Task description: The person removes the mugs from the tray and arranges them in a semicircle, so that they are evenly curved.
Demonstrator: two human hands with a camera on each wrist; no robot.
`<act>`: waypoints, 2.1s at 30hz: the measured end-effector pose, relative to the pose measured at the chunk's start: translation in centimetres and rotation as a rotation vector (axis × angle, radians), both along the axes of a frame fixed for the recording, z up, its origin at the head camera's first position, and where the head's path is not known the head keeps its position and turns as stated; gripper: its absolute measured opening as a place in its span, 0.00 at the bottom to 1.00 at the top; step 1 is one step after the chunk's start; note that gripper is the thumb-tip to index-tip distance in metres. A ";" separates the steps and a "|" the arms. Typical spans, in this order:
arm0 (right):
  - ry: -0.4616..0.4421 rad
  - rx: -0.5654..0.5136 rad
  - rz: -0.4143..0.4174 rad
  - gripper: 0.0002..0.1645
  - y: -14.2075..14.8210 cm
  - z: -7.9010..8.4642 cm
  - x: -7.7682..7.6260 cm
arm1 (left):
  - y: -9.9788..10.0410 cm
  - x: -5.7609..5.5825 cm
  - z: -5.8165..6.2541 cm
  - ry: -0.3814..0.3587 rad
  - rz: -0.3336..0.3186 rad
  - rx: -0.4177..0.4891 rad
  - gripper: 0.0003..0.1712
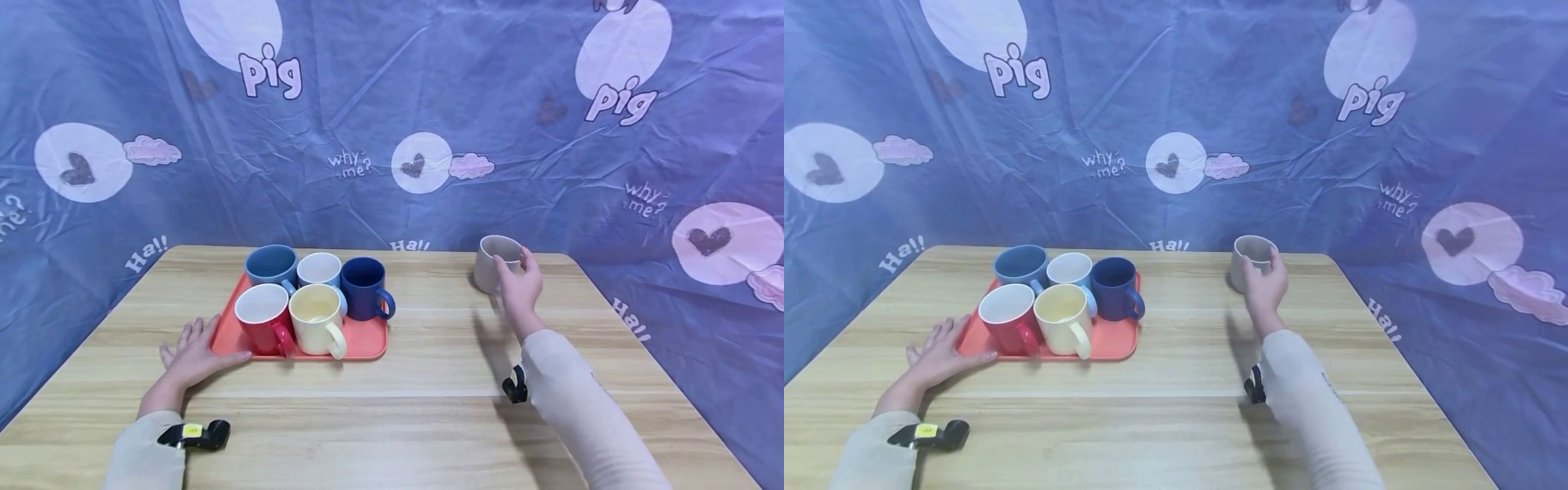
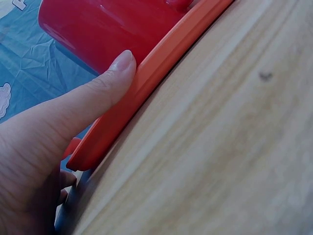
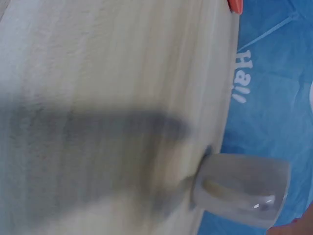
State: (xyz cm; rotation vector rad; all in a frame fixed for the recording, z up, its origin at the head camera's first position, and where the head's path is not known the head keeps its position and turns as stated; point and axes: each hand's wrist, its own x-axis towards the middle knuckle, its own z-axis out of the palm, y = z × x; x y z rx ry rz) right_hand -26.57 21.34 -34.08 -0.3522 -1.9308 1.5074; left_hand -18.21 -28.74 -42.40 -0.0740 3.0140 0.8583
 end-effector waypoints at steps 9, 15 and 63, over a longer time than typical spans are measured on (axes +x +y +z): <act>0.083 0.068 0.123 0.31 -3.0 1.3 0.5 | -0.1 0.0 0.0 -0.005 0.002 -0.006 0.65; 0.097 0.070 0.201 0.30 -5.3 1.7 1.3 | 0.2 0.2 0.2 -0.015 0.003 0.001 0.64; -0.040 -0.005 0.625 0.29 -18.1 -3.6 8.0 | 0.1 0.0 0.4 -0.020 -0.002 -0.015 0.64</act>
